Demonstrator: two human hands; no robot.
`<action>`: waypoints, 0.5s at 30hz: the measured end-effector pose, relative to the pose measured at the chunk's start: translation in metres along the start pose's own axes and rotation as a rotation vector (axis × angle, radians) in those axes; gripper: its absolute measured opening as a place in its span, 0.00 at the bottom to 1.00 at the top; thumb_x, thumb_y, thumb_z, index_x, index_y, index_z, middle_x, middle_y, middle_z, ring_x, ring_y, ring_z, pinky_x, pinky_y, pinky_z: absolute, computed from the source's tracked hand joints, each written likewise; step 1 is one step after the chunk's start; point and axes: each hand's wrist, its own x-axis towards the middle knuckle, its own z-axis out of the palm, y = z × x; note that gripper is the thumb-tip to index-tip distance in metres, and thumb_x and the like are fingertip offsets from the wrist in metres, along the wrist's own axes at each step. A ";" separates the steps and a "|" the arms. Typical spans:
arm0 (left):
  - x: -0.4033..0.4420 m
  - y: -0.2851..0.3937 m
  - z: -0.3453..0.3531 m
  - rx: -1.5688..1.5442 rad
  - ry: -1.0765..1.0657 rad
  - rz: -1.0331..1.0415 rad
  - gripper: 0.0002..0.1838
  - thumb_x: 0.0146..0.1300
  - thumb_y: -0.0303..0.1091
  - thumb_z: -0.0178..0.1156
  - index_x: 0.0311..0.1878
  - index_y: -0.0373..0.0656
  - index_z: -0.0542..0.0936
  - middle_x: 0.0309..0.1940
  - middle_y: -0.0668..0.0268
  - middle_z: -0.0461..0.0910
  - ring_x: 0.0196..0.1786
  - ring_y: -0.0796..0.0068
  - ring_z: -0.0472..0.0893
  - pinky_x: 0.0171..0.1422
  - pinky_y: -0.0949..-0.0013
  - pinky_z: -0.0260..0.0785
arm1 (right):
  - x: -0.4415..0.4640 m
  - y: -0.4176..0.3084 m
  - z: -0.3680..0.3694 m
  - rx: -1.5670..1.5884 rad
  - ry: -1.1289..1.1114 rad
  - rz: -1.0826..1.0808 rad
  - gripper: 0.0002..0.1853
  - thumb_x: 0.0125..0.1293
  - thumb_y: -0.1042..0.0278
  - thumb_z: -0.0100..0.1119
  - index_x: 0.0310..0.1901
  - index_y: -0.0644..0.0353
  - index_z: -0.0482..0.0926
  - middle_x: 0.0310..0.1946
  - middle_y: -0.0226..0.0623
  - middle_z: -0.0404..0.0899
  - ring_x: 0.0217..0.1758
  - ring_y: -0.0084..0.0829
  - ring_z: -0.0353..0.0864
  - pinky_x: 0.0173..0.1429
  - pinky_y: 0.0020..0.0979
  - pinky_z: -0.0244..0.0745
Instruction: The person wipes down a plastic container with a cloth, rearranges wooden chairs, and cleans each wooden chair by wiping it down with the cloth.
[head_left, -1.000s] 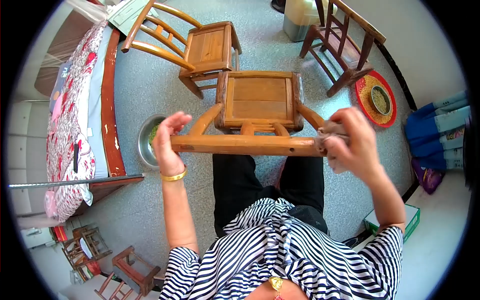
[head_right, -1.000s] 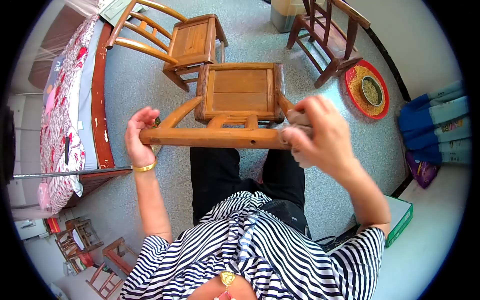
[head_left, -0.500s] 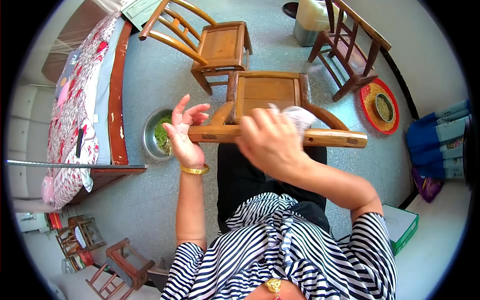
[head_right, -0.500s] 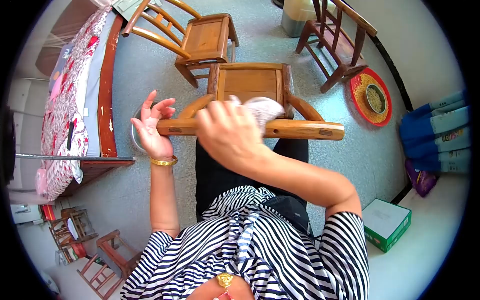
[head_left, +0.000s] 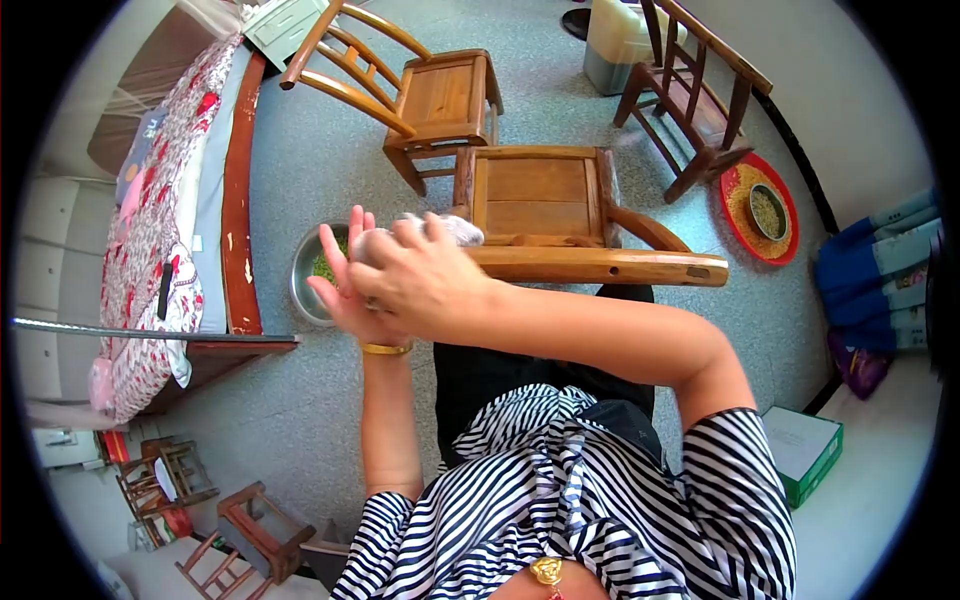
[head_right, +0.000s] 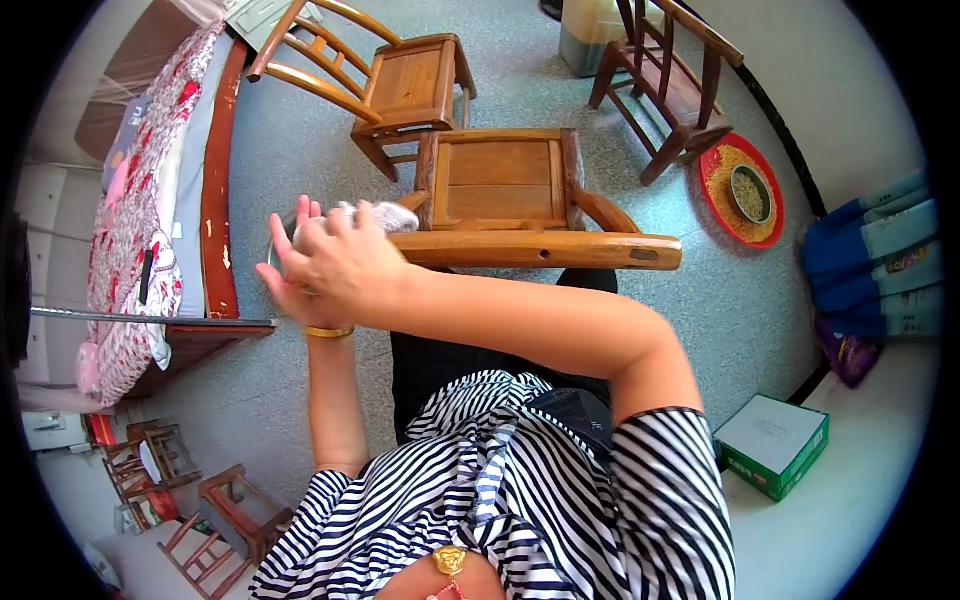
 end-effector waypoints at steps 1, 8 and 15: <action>0.001 -0.004 -0.004 0.010 -0.041 -0.014 0.38 0.62 0.64 0.27 0.69 0.51 0.42 0.68 0.52 0.46 0.70 0.58 0.46 0.71 0.54 0.36 | -0.009 0.009 -0.018 0.015 -0.123 -0.044 0.13 0.53 0.61 0.54 0.40 0.55 0.72 0.38 0.39 0.71 0.44 0.36 0.71 0.43 0.35 0.71; 0.007 -0.022 -0.002 0.287 0.011 -0.093 0.39 0.60 0.68 0.30 0.68 0.51 0.52 0.61 0.55 0.62 0.64 0.65 0.61 0.64 0.62 0.50 | -0.089 0.053 -0.114 -0.153 -0.348 0.005 0.18 0.44 0.66 0.62 0.40 0.48 0.73 0.43 0.35 0.68 0.52 0.38 0.66 0.51 0.40 0.68; -0.001 -0.033 0.007 0.540 -0.064 -0.143 0.42 0.57 0.71 0.33 0.65 0.47 0.57 0.52 0.61 0.72 0.56 0.74 0.67 0.57 0.70 0.53 | -0.145 0.092 -0.185 -0.237 -0.266 0.396 0.22 0.39 0.73 0.63 0.41 0.58 0.70 0.46 0.45 0.68 0.53 0.47 0.67 0.57 0.42 0.61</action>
